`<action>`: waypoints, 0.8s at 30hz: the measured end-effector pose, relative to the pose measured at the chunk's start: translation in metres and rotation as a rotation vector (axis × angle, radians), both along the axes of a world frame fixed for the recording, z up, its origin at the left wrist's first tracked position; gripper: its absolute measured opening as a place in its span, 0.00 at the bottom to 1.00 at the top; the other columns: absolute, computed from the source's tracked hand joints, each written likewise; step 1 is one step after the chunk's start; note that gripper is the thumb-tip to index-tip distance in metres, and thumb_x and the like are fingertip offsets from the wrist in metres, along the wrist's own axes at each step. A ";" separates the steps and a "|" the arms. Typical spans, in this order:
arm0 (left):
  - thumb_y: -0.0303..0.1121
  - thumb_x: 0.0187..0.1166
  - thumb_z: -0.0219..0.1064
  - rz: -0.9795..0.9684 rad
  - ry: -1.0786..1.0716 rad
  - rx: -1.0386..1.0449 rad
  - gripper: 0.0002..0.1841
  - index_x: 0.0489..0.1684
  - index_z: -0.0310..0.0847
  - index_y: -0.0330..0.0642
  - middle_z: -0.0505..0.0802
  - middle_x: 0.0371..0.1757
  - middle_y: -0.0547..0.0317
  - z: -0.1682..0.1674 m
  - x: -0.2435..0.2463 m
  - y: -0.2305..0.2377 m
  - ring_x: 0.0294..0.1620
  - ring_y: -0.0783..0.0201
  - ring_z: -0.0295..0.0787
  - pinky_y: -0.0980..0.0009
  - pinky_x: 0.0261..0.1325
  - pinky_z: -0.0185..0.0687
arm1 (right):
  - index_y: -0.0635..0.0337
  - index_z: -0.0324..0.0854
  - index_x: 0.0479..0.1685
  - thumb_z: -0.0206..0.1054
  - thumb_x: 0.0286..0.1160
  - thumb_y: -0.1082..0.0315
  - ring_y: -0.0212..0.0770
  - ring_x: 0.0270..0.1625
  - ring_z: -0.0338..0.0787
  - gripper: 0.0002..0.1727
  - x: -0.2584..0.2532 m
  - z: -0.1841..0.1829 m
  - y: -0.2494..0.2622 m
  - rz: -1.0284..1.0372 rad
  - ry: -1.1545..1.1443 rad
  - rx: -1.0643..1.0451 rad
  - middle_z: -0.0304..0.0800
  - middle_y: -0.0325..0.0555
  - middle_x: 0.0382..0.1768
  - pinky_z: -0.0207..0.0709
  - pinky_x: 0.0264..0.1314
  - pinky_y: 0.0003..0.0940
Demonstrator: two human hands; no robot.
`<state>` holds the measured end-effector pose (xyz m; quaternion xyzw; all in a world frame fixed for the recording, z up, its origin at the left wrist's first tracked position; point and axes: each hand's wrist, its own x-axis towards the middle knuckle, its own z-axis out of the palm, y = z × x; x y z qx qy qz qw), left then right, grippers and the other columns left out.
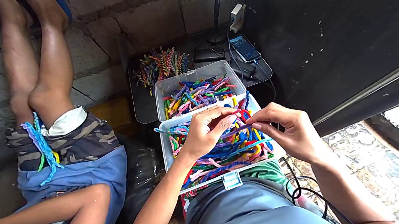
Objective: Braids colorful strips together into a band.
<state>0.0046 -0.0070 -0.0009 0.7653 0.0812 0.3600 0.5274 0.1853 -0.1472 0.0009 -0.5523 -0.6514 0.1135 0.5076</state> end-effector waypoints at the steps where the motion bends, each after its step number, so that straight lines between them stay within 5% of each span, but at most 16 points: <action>1: 0.23 0.81 0.64 0.010 -0.006 0.020 0.07 0.42 0.89 0.29 0.90 0.36 0.66 -0.001 0.000 -0.001 0.33 0.86 0.80 0.88 0.39 0.79 | 0.61 0.93 0.45 0.66 0.82 0.65 0.18 0.49 0.86 0.11 -0.001 0.002 -0.001 0.006 0.006 0.012 0.91 0.35 0.43 0.79 0.55 0.13; 9: 0.24 0.80 0.65 -0.066 0.017 0.095 0.09 0.37 0.91 0.28 0.90 0.44 0.59 -0.003 0.003 -0.001 0.44 0.82 0.84 0.87 0.48 0.81 | 0.59 0.89 0.39 0.74 0.74 0.70 0.22 0.46 0.89 0.03 -0.011 -0.003 0.008 -0.002 0.097 0.258 0.93 0.34 0.39 0.84 0.54 0.18; 14: 0.24 0.81 0.63 -0.144 0.012 0.074 0.10 0.36 0.90 0.26 0.91 0.42 0.58 -0.005 -0.001 -0.003 0.36 0.87 0.80 0.90 0.39 0.75 | 0.58 0.91 0.36 0.76 0.72 0.70 0.25 0.50 0.88 0.02 -0.012 -0.011 0.012 -0.015 0.036 0.304 0.92 0.36 0.40 0.82 0.56 0.18; 18: 0.24 0.83 0.60 -0.216 0.042 -0.035 0.11 0.39 0.89 0.27 0.89 0.31 0.68 -0.006 -0.004 -0.003 0.25 0.92 0.71 0.93 0.29 0.65 | 0.57 0.92 0.37 0.76 0.72 0.70 0.25 0.50 0.87 0.02 -0.013 -0.015 0.018 0.016 0.048 0.325 0.90 0.35 0.40 0.81 0.56 0.18; 24: 0.23 0.84 0.58 -0.306 0.055 -0.053 0.12 0.39 0.87 0.25 0.88 0.24 0.70 -0.002 -0.005 -0.003 0.25 0.91 0.75 0.93 0.30 0.69 | 0.58 0.93 0.40 0.75 0.75 0.69 0.26 0.51 0.90 0.03 -0.010 -0.017 0.017 0.101 0.107 0.309 0.94 0.36 0.42 0.83 0.57 0.20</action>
